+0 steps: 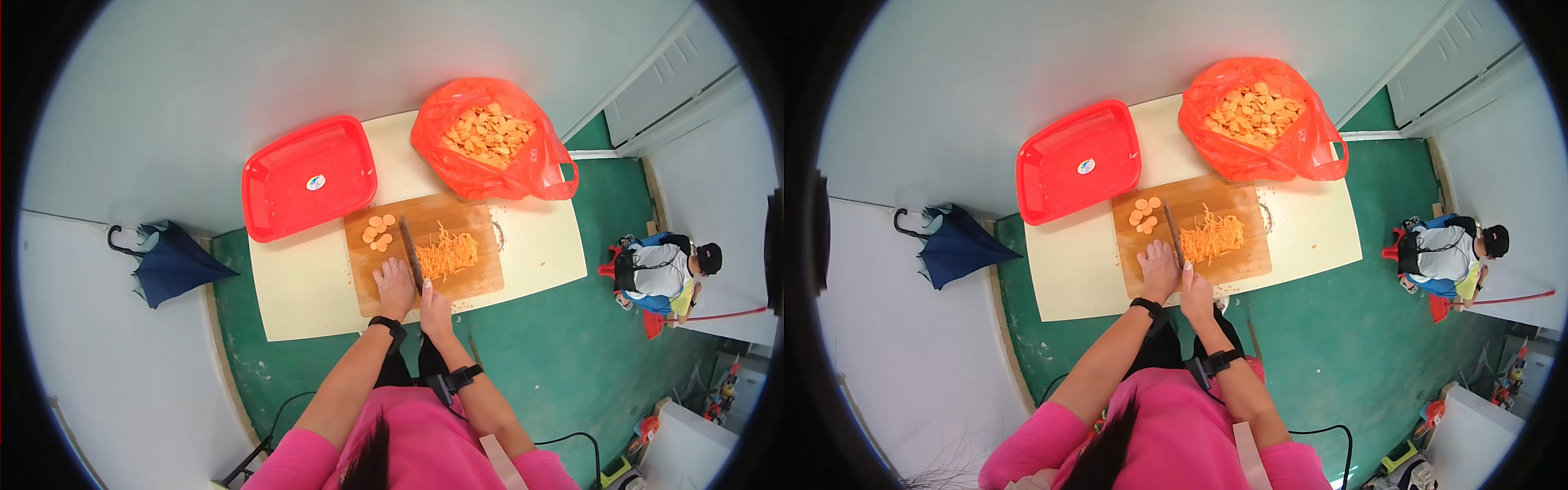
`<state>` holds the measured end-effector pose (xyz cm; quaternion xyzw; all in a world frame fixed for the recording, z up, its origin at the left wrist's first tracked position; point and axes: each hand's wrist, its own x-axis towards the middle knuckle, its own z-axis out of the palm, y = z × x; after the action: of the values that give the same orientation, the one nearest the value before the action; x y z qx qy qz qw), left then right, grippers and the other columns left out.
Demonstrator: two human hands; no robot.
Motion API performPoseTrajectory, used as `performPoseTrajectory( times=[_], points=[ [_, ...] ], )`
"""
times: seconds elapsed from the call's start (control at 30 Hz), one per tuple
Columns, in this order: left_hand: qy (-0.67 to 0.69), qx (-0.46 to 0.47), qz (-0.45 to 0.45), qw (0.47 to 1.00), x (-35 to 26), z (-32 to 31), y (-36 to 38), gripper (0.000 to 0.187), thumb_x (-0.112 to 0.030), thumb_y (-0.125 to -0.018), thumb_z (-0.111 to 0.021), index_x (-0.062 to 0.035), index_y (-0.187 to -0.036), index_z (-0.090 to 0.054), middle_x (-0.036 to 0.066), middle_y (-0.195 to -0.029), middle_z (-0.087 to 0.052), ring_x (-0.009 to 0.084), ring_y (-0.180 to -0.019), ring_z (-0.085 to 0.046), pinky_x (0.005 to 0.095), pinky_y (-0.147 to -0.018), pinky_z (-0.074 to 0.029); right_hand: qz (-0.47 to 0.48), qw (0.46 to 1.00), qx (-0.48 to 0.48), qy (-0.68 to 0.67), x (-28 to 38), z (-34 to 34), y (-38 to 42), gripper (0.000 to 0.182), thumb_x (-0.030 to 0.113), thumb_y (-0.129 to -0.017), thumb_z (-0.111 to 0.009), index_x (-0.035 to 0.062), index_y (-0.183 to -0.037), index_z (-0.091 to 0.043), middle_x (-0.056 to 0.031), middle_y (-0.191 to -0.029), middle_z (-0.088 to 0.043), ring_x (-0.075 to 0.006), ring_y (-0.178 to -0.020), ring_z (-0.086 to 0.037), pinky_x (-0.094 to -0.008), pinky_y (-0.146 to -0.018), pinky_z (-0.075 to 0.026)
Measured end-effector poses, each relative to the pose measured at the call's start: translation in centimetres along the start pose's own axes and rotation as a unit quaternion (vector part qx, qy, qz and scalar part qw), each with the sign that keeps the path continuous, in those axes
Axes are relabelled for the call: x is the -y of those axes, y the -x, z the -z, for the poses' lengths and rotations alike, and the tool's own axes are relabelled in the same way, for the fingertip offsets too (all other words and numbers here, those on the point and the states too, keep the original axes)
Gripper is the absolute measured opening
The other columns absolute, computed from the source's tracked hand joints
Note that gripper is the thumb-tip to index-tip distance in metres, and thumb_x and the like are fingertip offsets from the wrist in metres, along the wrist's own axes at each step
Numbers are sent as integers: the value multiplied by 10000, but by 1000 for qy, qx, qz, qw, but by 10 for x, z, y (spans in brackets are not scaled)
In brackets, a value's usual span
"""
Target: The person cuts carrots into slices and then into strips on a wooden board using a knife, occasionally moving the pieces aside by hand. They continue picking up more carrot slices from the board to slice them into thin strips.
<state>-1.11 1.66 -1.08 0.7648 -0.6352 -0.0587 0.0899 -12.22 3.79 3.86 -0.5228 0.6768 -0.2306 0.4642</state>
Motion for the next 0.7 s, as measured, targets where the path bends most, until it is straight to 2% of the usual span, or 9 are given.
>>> performPoseTrajectory(
  times=[0.13, 0.27, 0.3, 0.37, 0.43, 0.5, 0.53, 0.7],
  points=[
    [-8, 10, 6, 1000, -3, 4, 0, 207, -256, -898, -574, -57, -954, -581, 147, -1039, -561, 311, -998, -508, 475, -831, -324, -12, 1000, 11, -11, 9, 6, 3, 655, 434, -1064, -347, -81, -739, -587, -277, -642, -576, -456, -639, -584, -513, -631, -433],
    [-5, 30, 10, 999, -6, 9, 1, 220, -255, -896, -575, -51, -977, -575, 149, -1059, -562, 314, -1005, -507, 473, -841, -322, -9, 1000, 0, 26, 14, -2, 0, 656, 442, -1061, -349, -90, -787, -618, -326, -733, -609, -516, -726, -587, -545, -672, -437],
    [-21, 10, 5, 1000, -6, 9, 2, 218, -251, -900, -572, -51, -987, -573, 149, -1064, -561, 313, -1006, -507, 472, -847, -320, -6, 999, -4, 45, 12, -7, -2, 656, 445, -1060, -349, -90, -803, -627, -338, -757, -614, -531, -753, -585, -554, -684, -437],
    [-37, -11, -6, 999, -4, 9, 2, 216, -247, -904, -570, -51, -996, -570, 148, -1068, -559, 313, -1007, -507, 470, -853, -318, 4, 1000, -15, 23, 8, -13, -6, 658, 449, -1062, -344, -82, -793, -622, -321, -726, -608, -511, -721, -587, -544, -670, -437],
    [3, -1, 18, 1000, -2, 10, -3, 182, -232, -912, -570, -60, -972, -571, 141, -1041, -562, 305, -1000, -508, 468, -847, -311, 16, 999, -29, 4, 6, -13, -13, 660, 454, -1063, -338, -74, -782, -617, -303, -694, -601, -491, -690, -589, -534, -655, -436],
    [18, -2, 7, 1000, 3, 7, -9, 166, -226, -918, -569, -65, -959, -570, 136, -1023, -562, 302, -993, -507, 467, -839, -309, -12, 1000, 4, -14, 5, -5, -19, 667, 456, -1066, -330, -60, -737, -593, -250, -624, -567, -433, -620, -578, -510, -621, -429],
    [33, -4, 2, 999, 4, 5, -9, 152, -220, -924, -567, -69, -945, -569, 130, -1004, -562, 299, -986, -506, 467, -832, -306, -41, 999, 22, -3, 6, -1, -19, 666, 456, -1057, -351, -103, -842, -643, -355, -759, -605, -523, -772, -612, -547, -698, -464],
    [57, -22, -29, 998, 11, 2, -7, 141, -210, -935, -559, -70, -927, -570, 126, -976, -560, 301, -970, -506, 466, -823, -304, -47, 999, 3, -1, 14, -1, -10, 670, 457, -1058, -345, -106, -851, -642, -358, -767, -602, -528, -775, -602, -545, -705, -461]
  ],
)
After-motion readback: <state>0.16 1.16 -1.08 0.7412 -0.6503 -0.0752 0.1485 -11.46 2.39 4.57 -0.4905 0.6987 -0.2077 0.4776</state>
